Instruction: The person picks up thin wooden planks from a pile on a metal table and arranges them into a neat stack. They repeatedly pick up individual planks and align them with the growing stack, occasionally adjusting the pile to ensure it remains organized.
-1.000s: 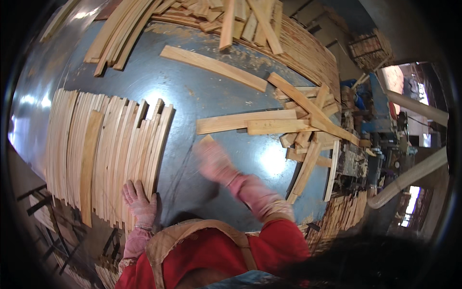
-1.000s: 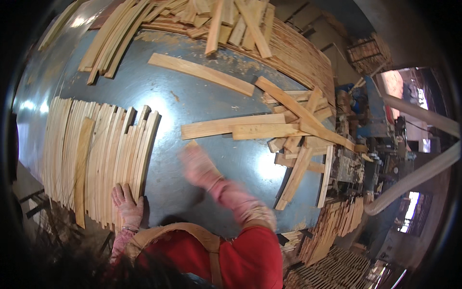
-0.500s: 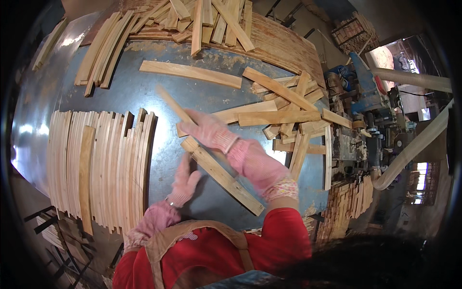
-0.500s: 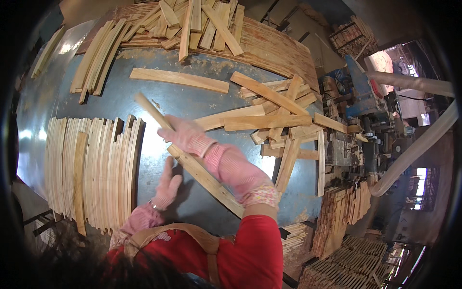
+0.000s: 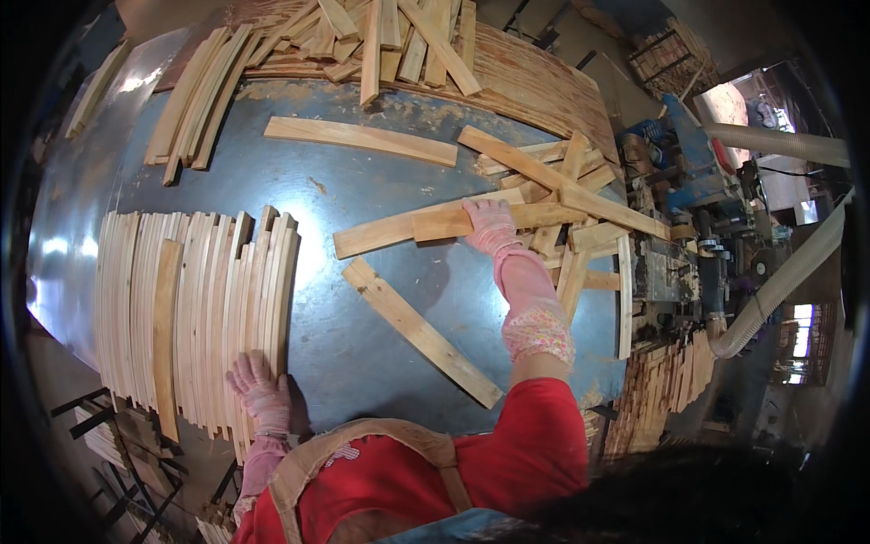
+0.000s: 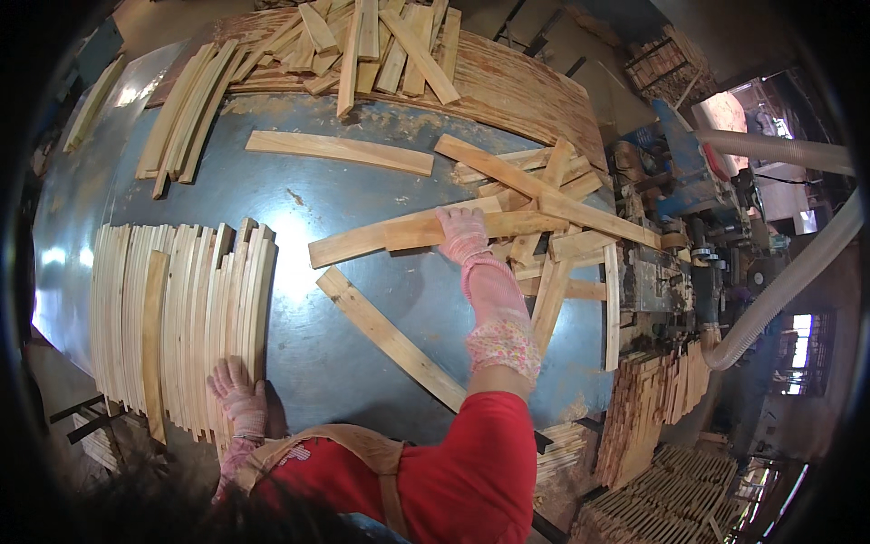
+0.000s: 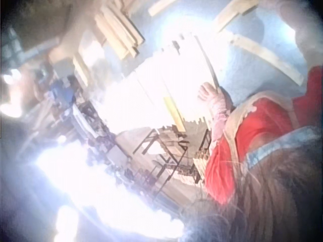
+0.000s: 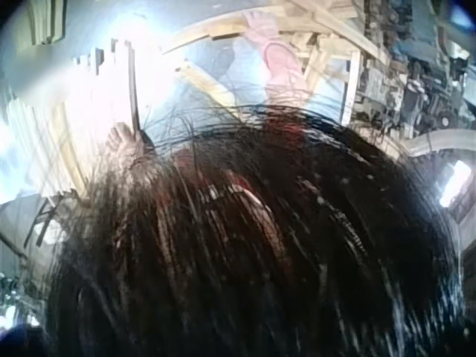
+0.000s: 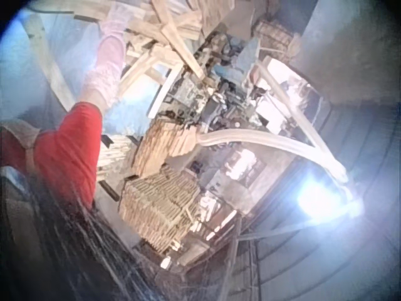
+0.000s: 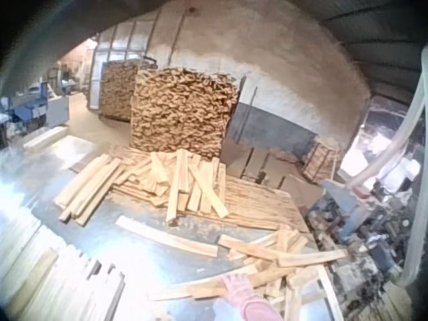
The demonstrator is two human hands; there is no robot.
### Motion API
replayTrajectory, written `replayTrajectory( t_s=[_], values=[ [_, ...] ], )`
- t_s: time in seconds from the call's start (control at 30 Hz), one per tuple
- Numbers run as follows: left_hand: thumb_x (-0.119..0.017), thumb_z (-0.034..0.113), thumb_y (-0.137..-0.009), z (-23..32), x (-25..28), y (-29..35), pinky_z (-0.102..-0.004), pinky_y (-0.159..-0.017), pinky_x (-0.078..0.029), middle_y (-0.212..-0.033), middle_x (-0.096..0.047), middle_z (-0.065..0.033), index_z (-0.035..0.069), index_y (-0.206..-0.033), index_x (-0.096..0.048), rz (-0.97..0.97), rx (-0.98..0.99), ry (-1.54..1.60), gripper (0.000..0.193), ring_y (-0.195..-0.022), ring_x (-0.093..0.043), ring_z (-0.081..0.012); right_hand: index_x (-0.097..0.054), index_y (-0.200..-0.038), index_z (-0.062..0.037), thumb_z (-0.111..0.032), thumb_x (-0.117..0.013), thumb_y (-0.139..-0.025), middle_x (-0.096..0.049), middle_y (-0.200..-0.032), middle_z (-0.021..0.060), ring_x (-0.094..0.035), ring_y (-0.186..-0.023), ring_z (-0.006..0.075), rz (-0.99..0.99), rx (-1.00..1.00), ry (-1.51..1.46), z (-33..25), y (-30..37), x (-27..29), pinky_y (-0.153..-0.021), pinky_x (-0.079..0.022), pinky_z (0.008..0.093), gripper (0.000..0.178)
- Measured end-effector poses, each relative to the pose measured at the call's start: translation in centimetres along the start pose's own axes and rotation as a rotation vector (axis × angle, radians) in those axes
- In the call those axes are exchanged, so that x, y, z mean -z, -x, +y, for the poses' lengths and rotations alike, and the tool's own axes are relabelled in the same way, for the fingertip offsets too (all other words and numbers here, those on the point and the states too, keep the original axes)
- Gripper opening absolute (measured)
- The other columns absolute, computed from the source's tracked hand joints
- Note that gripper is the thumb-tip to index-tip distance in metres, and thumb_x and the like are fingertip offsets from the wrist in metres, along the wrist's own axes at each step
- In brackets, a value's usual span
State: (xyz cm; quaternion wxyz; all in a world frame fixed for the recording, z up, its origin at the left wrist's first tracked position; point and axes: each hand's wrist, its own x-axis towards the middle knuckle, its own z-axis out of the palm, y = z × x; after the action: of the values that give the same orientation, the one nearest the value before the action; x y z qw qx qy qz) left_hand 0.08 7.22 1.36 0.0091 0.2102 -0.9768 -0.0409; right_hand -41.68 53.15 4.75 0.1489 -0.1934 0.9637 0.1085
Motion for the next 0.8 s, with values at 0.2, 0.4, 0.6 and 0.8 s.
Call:
replayTrajectory(
  t_s=[0.2, 0.4, 0.6, 0.8],
  values=[
    [-0.089, 0.025, -0.085, 12.0, 3.2, -3.2, -0.0496, -0.120, -0.044, -0.150, -0.058, -0.0256, 0.000, -0.157, -0.049, -0.227, -0.135, 0.732, 0.086, -0.141, -0.053, -0.0438, -0.061, -0.141, -0.0094, -0.065, -0.075, -0.089, -0.071, -0.120, 0.0181, -0.069, -0.112, 0.0360, -0.030, 0.153, -0.464, -14.3, 1.2, 10.4, -0.097, -0.055, 0.0461, 0.078],
    [-0.078, 0.044, -0.101, 19.1, -0.5, -2.7, -0.0324, -0.094, -0.053, -0.121, -0.069, -0.0085, -0.006, -0.165, -0.029, -1.024, 0.101, 1.913, 0.096, -0.105, -0.064, -0.0175, -0.063, -0.127, -0.0066, -0.066, -0.058, -0.104, -0.066, -0.088, 0.0069, -0.064, -0.073, 0.0186, -0.184, -0.185, -1.690, -21.1, -3.7, 9.3, -0.070, -0.055, 0.0343, 0.064],
    [-0.069, 0.019, -0.107, 18.5, -2.8, -5.9, -0.0293, -0.072, -0.052, -0.090, -0.071, -0.0027, -0.002, -0.113, -0.072, -0.836, 0.353, 1.767, 0.023, -0.079, -0.063, -0.0114, -0.064, -0.128, -0.0080, -0.039, -0.057, -0.111, -0.069, -0.103, 0.0035, -0.066, -0.086, 0.0151, -0.267, -0.197, -2.222, -22.2, 5.9, -3.0, -0.078, -0.056, 0.0320, 0.036],
    [-0.071, 0.019, -0.103, 17.4, -6.0, -6.9, -0.0349, -0.073, -0.056, -0.095, -0.075, -0.0143, 0.004, -0.108, -0.076, -0.358, -0.069, 1.231, 0.016, -0.084, -0.073, -0.0238, -0.065, -0.139, 0.0017, -0.029, -0.069, -0.100, -0.071, -0.127, 0.0146, -0.067, -0.119, 0.0243, -0.492, -0.260, -1.378, -23.4, 19.9, -5.9, -0.104, -0.053, 0.0397, 0.049]
  ],
)
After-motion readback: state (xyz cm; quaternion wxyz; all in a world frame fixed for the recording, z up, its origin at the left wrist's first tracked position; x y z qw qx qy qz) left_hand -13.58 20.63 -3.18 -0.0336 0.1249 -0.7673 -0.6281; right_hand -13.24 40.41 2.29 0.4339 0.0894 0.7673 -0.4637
